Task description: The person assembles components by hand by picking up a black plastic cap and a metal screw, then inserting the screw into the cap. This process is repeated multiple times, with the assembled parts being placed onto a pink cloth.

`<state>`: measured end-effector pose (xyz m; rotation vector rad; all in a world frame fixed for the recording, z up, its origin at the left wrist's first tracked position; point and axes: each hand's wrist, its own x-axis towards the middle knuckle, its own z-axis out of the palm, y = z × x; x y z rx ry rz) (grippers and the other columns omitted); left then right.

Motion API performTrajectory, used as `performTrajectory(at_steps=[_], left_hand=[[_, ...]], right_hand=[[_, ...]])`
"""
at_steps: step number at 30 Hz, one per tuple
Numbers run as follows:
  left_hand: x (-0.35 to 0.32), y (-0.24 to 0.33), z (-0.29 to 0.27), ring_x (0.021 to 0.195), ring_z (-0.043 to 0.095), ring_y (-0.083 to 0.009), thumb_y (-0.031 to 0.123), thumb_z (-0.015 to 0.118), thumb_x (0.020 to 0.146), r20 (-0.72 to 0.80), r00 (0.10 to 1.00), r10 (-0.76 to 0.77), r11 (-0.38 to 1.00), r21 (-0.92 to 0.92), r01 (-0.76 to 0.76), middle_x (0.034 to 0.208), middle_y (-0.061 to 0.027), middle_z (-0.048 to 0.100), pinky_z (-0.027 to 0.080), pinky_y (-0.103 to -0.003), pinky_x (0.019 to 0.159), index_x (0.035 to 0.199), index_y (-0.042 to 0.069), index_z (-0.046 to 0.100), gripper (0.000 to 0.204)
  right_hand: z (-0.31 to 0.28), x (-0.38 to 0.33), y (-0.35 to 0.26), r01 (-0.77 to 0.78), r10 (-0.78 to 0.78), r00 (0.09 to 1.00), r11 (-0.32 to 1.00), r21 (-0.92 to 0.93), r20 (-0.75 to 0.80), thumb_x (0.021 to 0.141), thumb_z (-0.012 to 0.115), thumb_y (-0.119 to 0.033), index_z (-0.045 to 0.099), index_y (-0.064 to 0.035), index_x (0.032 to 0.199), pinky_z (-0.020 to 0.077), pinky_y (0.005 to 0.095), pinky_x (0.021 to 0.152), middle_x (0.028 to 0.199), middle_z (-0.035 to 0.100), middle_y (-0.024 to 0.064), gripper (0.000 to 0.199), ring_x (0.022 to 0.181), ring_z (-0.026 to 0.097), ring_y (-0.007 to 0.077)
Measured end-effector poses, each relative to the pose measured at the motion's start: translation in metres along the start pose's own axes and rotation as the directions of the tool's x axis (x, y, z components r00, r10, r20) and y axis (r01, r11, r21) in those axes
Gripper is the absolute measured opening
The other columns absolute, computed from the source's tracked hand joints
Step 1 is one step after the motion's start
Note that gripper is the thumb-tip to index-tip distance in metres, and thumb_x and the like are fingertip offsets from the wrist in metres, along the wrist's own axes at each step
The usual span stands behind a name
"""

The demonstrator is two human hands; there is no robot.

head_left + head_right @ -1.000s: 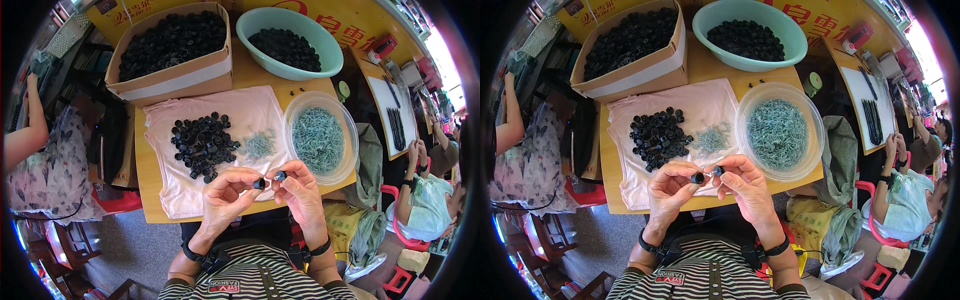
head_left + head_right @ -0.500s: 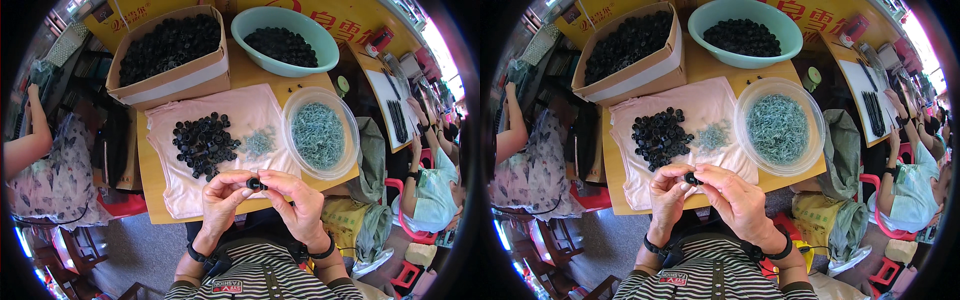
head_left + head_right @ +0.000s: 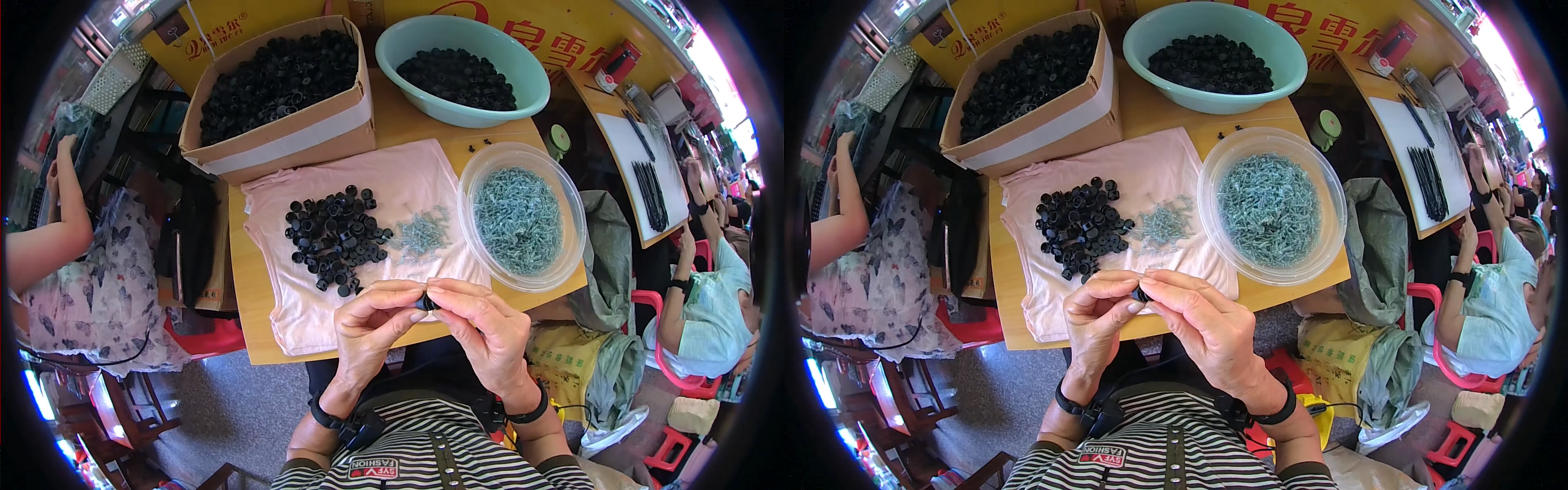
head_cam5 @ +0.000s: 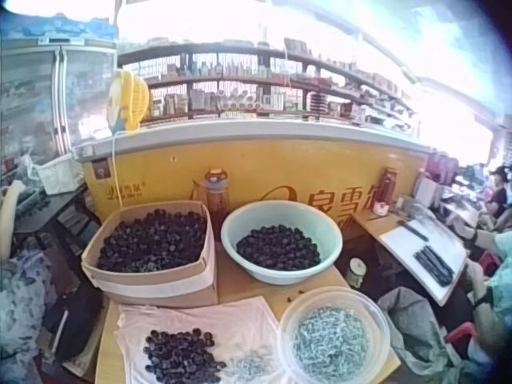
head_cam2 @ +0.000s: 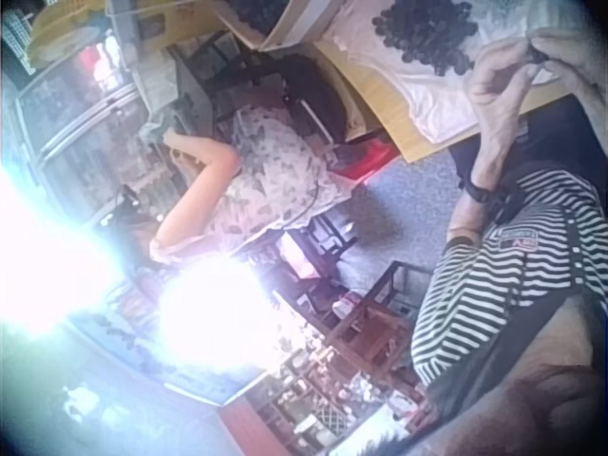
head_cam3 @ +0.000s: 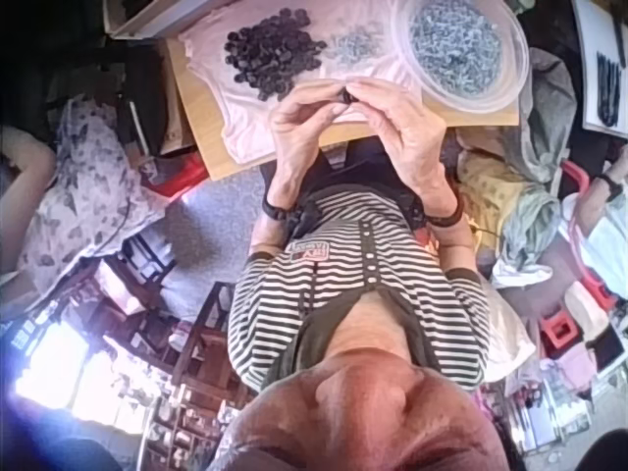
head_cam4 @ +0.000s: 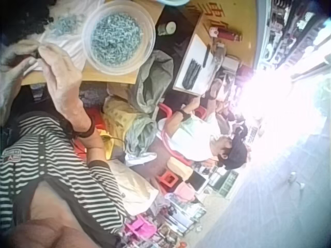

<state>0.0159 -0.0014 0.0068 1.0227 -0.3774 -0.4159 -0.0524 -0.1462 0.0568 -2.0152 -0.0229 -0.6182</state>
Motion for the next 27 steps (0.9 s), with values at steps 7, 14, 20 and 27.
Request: performTrajectory(at_steps=[7,14,20,27], left_hand=[[0.000,0.000,0.005,0.101,0.061,-0.0196,-0.010,0.069,0.077,-0.022,1.000,-0.003,1.000,0.028,0.003,0.110,-0.0150,0.063,0.051,-0.030,0.088,0.099,-0.001,0.068,0.025],[-0.001,-0.003,0.009,0.100,0.061,-0.0193,-0.011,0.071,0.075,-0.048,0.999,-0.006,1.000,0.021,0.007,0.108,-0.0143,0.063,0.052,-0.030,0.087,0.095,0.000,0.068,0.023],[0.001,-0.001,0.010,0.098,0.062,-0.0197,-0.009,0.071,0.076,-0.069,0.996,-0.064,0.996,-0.069,0.060,0.108,-0.0147,0.063,0.053,-0.031,0.088,0.095,0.000,0.067,0.021],[0.001,0.004,0.008,0.099,0.062,-0.0184,-0.011,0.069,0.078,-0.067,0.983,-0.171,0.974,-0.162,0.159,0.108,-0.0142,0.064,0.051,-0.031,0.089,0.095,0.000,0.068,0.020]], right_hand=[[0.000,-0.004,0.004,-0.038,0.038,0.999,0.998,0.042,-0.015,0.084,0.064,0.003,0.067,0.0005,0.106,0.0559,0.0292,0.080,0.107,0.067,0.0163,0.023,0.097,0.067,0.0241],[0.000,-0.004,0.008,-0.093,0.095,0.995,0.993,0.073,-0.021,0.086,0.062,0.002,0.066,0.0002,0.105,0.0559,0.0292,0.078,0.101,0.067,0.0151,0.019,0.092,0.067,0.0240],[-0.001,0.000,0.010,-0.039,0.039,0.999,0.999,0.012,-0.011,0.084,0.065,0.001,0.065,-0.0002,0.105,0.0566,0.0287,0.075,0.103,0.066,0.0144,0.022,0.088,0.067,0.0216],[0.006,0.001,0.013,0.067,-0.068,0.998,0.997,-0.033,-0.013,0.072,0.070,0.008,0.063,-0.0012,0.109,0.0567,0.0287,0.071,0.103,0.064,0.0123,0.039,0.088,0.066,0.0215]])
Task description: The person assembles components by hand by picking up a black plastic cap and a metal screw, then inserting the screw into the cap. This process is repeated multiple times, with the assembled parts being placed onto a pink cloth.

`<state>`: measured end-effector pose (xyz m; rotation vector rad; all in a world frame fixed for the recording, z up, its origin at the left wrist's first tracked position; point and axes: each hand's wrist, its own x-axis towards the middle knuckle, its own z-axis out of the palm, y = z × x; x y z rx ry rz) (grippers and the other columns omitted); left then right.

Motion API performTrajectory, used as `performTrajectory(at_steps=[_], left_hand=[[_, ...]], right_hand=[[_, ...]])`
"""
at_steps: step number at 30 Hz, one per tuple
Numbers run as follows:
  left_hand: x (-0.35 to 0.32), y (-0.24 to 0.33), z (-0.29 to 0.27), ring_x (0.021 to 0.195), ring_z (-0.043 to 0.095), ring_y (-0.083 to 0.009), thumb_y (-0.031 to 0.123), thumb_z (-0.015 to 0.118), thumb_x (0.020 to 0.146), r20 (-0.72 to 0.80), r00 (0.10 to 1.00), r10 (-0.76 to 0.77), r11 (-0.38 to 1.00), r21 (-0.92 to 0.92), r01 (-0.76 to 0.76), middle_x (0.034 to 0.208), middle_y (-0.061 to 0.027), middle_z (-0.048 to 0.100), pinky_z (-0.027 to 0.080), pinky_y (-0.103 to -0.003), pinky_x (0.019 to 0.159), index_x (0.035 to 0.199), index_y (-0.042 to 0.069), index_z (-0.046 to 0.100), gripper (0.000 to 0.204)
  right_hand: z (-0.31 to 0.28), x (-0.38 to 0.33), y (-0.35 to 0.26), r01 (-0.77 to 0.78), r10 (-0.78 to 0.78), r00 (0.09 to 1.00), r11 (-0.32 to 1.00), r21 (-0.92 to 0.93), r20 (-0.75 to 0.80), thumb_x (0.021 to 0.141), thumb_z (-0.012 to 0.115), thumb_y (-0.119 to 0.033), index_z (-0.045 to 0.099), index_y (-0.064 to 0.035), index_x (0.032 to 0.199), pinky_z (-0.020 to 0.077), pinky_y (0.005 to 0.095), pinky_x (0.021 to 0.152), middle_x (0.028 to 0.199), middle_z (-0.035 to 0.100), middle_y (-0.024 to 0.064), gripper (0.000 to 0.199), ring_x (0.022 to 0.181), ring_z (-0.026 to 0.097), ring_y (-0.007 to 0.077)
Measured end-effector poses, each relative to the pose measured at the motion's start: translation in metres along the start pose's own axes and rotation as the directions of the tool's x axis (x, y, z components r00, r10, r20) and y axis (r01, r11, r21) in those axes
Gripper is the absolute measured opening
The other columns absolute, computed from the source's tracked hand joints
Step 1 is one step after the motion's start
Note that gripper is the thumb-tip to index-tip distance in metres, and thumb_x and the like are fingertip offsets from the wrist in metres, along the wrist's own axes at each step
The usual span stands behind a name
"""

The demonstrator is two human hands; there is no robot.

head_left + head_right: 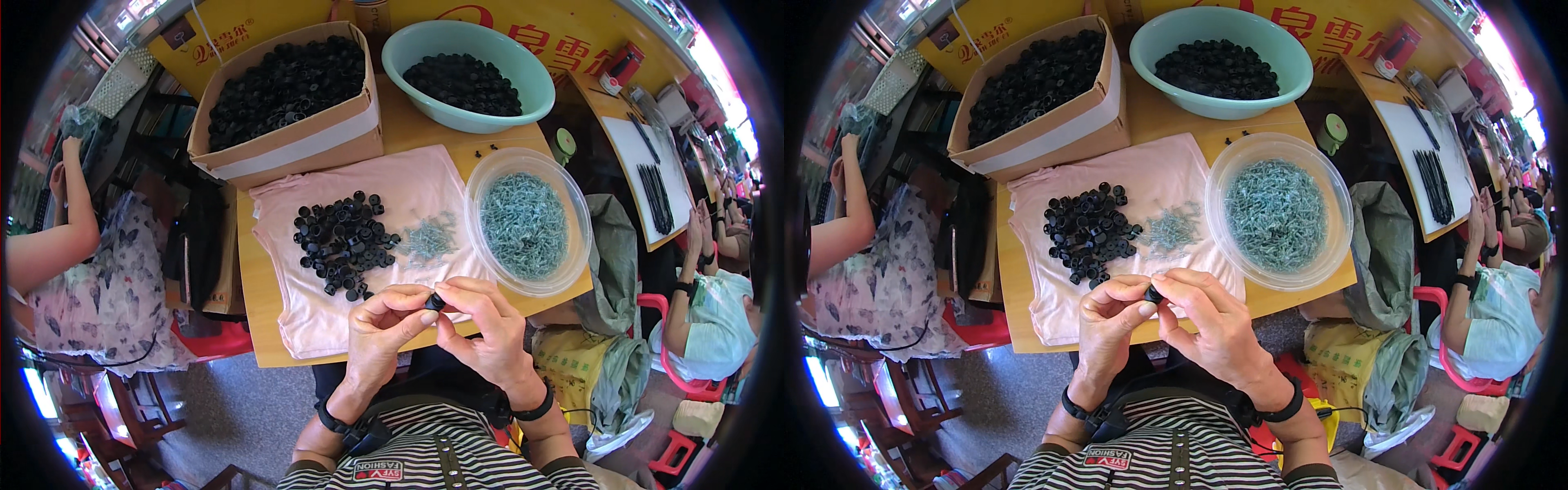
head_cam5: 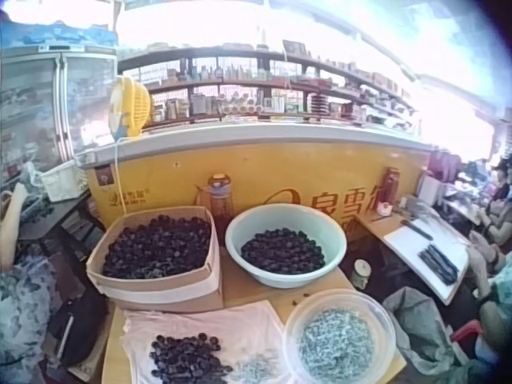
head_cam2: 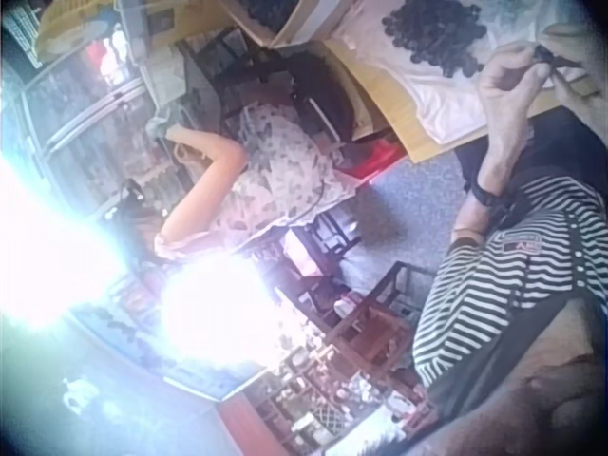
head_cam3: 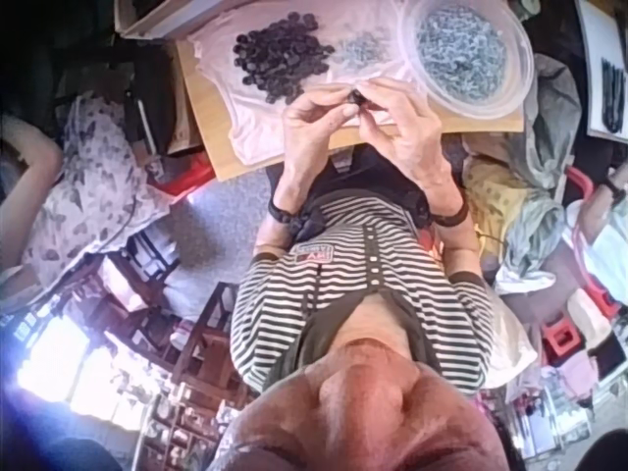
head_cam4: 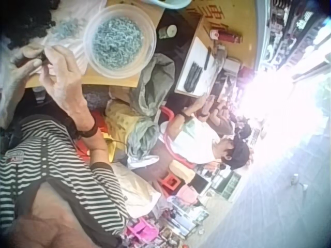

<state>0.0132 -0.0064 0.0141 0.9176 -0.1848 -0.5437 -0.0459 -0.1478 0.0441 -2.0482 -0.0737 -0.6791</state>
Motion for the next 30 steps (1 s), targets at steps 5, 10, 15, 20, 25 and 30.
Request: performTrajectory(at_steps=[5,10,15,20,25,30], left_hand=[[-0.001,-0.001,-0.004,0.097,0.062,-0.0175,-0.009,0.071,0.077,-0.004,0.997,-0.076,0.994,-0.076,0.075,0.106,-0.0126,0.065,0.049,-0.031,0.089,0.094,0.001,0.069,0.020],[-0.001,-0.008,-0.007,0.096,0.062,-0.0180,-0.010,0.070,0.076,-0.045,0.996,-0.075,0.992,-0.103,0.070,0.104,-0.0127,0.065,0.049,-0.031,0.089,0.090,0.002,0.069,0.018],[-0.001,-0.013,-0.010,0.094,0.063,-0.0182,-0.009,0.069,0.077,-0.068,0.990,-0.127,0.982,-0.151,0.116,0.102,-0.0123,0.066,0.050,-0.032,0.088,0.088,0.003,0.068,0.017],[0.004,-0.014,-0.017,0.099,0.062,-0.0176,-0.010,0.069,0.077,-0.110,0.989,-0.102,0.985,-0.148,0.085,0.104,-0.0124,0.066,0.051,-0.031,0.090,0.097,0.001,0.068,0.023],[0.019,0.017,-0.034,0.096,0.062,-0.0165,0.003,0.058,0.091,-0.110,0.952,0.285,0.863,0.462,-0.205,0.107,-0.0121,0.063,0.052,-0.029,0.080,0.108,-0.003,0.063,0.018],[0.003,0.037,-0.073,0.083,0.062,-0.0138,0.005,0.057,0.093,-0.263,0.907,0.328,0.832,0.535,-0.146,0.099,-0.0113,0.064,0.051,-0.024,0.068,0.103,-0.004,0.065,0.015]], right_hand=[[0.004,-0.002,0.008,0.031,-0.031,0.999,0.996,-0.079,0.010,0.070,0.072,0.008,0.063,-0.0009,0.108,0.0556,0.0295,0.070,0.101,0.064,0.0119,0.039,0.087,0.066,0.0225],[0.007,0.000,0.007,0.059,-0.060,0.998,0.993,-0.100,-0.008,0.069,0.072,0.007,0.064,-0.0009,0.105,0.0543,0.0306,0.071,0.099,0.065,0.0118,0.037,0.085,0.066,0.0238],[0.008,-0.001,0.009,0.057,-0.056,0.998,0.990,-0.126,0.015,0.069,0.072,0.006,0.065,0.0002,0.103,0.0542,0.0311,0.071,0.096,0.066,0.0122,0.035,0.084,0.066,0.0241],[0.013,0.011,0.006,0.072,-0.067,0.997,0.980,-0.187,0.037,0.071,0.071,0.003,0.065,-0.0021,0.100,0.0540,0.0312,0.069,0.093,0.067,0.0099,0.031,0.081,0.066,0.0244],[-0.007,0.079,0.015,-0.095,0.113,0.993,0.925,-0.367,0.027,0.079,0.071,-0.012,0.065,-0.0061,0.098,0.0515,0.0308,0.064,0.092,0.067,0.0096,0.020,0.077,0.066,0.0211],[-0.039,0.169,0.052,-0.261,0.160,0.954,0.861,-0.437,-0.254,0.083,0.068,-0.028,0.067,-0.0025,0.101,0.0505,0.0331,0.073,0.086,0.069,0.0126,0.032,0.078,0.066,0.0220]])
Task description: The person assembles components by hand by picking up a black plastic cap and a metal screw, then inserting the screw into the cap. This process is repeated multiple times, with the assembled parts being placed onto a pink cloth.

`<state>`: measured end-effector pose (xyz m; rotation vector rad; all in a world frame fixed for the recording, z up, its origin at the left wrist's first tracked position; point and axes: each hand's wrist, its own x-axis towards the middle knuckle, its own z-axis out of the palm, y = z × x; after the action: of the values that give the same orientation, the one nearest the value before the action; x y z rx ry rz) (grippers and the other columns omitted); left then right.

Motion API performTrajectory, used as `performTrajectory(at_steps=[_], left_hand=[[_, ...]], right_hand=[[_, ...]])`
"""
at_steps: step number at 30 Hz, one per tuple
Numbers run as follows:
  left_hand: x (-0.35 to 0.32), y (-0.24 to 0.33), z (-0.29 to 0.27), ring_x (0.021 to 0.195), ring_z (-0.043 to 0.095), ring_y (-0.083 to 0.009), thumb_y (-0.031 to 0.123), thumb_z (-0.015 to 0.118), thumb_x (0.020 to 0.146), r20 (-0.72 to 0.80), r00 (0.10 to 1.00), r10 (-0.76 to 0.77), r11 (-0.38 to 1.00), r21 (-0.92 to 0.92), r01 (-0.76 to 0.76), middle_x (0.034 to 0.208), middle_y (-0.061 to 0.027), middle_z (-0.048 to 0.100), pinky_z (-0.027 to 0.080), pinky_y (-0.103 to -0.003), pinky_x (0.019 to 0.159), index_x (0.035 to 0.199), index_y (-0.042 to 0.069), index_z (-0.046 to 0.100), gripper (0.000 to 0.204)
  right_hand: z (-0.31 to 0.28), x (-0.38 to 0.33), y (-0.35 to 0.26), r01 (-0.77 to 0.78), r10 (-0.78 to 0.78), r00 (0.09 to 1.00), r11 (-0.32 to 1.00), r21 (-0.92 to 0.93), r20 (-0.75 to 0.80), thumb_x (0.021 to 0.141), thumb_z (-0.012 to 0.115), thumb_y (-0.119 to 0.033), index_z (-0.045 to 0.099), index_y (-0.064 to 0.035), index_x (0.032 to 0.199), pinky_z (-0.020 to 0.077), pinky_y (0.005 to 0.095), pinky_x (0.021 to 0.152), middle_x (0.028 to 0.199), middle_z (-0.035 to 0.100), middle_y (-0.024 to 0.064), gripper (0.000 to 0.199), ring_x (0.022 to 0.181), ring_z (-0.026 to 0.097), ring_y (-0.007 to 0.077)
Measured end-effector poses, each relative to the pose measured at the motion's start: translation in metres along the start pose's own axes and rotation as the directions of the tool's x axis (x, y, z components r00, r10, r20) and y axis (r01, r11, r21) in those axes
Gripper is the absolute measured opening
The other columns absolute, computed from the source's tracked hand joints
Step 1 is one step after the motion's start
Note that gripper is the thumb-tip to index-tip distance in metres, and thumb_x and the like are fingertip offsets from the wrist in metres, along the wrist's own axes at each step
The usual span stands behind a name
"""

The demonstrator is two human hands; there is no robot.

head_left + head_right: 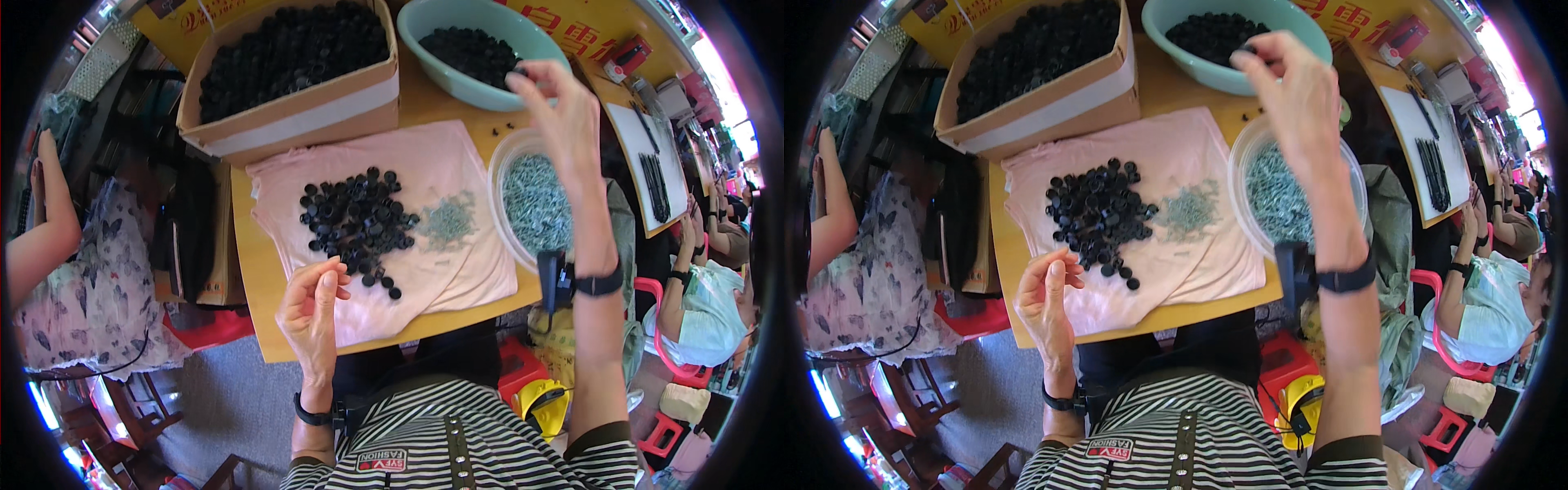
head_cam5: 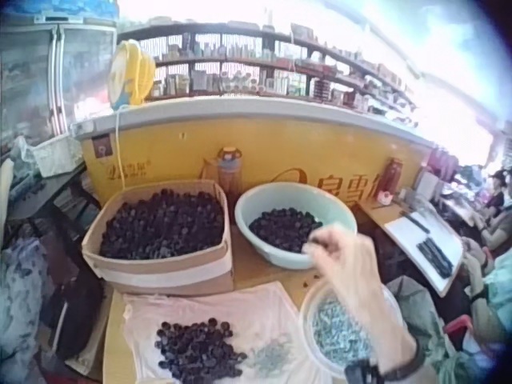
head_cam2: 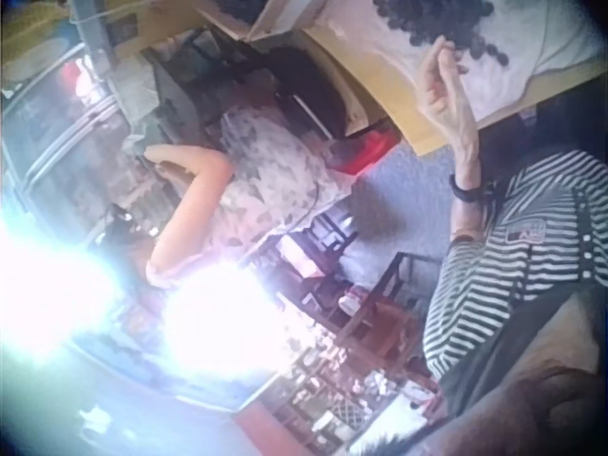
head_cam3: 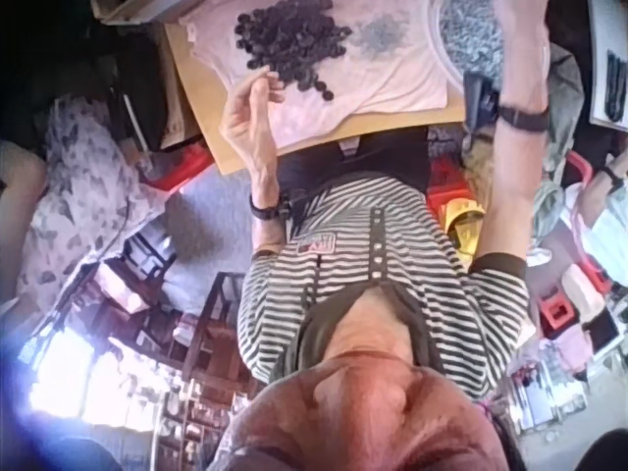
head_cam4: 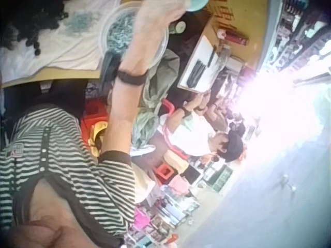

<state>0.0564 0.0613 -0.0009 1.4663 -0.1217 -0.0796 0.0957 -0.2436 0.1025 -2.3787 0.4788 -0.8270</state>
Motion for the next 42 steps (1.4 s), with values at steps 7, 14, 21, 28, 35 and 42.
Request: performTrajectory(at_steps=[7,14,21,28,35,42], left_hand=[[-0.017,-0.008,-0.007,0.074,0.062,-0.0119,0.005,0.059,0.092,0.123,0.986,-0.108,0.982,0.170,0.086,0.090,-0.0099,0.066,0.050,-0.022,0.061,0.103,-0.004,0.066,0.016],[-0.022,-0.006,-0.005,0.075,0.063,-0.0118,0.006,0.059,0.092,0.162,0.984,-0.074,0.980,0.193,0.042,0.088,-0.0096,0.067,0.050,-0.022,0.061,0.104,-0.004,0.066,0.017],[-0.027,0.003,0.001,0.076,0.063,-0.0114,0.009,0.060,0.093,0.133,0.990,-0.049,0.979,0.201,0.022,0.088,-0.0087,0.067,0.050,-0.022,0.062,0.103,-0.003,0.067,0.018],[-0.016,0.007,0.013,0.062,0.062,-0.0124,0.005,0.068,0.083,0.141,0.966,0.215,0.736,0.627,-0.255,0.085,-0.0054,0.067,0.046,-0.024,0.054,0.095,0.004,0.071,0.012],[0.002,0.003,0.025,0.064,0.057,-0.0142,0.005,0.070,0.081,0.269,0.941,0.204,0.532,0.777,-0.337,0.084,-0.0065,0.061,0.045,-0.024,0.058,0.095,0.002,0.070,0.015],[0.010,0.003,0.031,0.067,0.059,-0.0170,0.009,0.070,0.080,0.286,0.954,0.091,0.496,0.817,-0.292,0.084,-0.0038,0.060,0.047,-0.027,0.059,0.093,0.007,0.070,0.014]], right_hand=[[0.018,0.007,0.025,0.089,-0.092,0.996,0.972,-0.217,-0.003,0.083,0.067,-0.028,0.068,-0.0049,0.105,0.0502,0.0329,0.076,0.093,0.070,0.0109,0.032,0.080,0.066,0.0229],[0.024,-0.168,-0.030,0.027,-0.135,0.813,0.980,0.195,0.566,0.076,0.073,-0.016,0.061,-0.0059,0.090,0.0499,0.0336,0.063,0.083,0.063,0.0077,0.020,0.075,0.064,0.0255],[0.056,-0.203,-0.028,0.091,-0.134,0.880,0.989,0.114,0.456,0.072,0.074,-0.015,0.057,-0.0054,0.092,0.0495,0.0366,0.064,0.083,0.060,0.0082,0.028,0.074,0.063,0.0275],[0.029,-0.203,-0.013,-0.109,0.032,0.904,0.981,0.158,0.426,0.071,0.066,0.000,0.054,-0.0062,0.089,0.0492,0.0363,0.059,0.082,0.059,0.0088,0.022,0.074,0.063,0.0270],[0.031,-0.202,-0.005,-0.011,-0.090,0.916,0.969,0.248,0.391,0.071,0.067,0.000,0.057,-0.0061,0.090,0.0495,0.0364,0.061,0.081,0.058,0.0077,0.023,0.077,0.062,0.0258],[0.052,-0.194,-0.010,0.139,-0.225,0.912,0.956,0.258,0.343,0.073,0.070,-0.005,0.061,-0.0064,0.094,0.0495,0.0351,0.063,0.081,0.057,0.0070,0.023,0.077,0.062,0.0255]])
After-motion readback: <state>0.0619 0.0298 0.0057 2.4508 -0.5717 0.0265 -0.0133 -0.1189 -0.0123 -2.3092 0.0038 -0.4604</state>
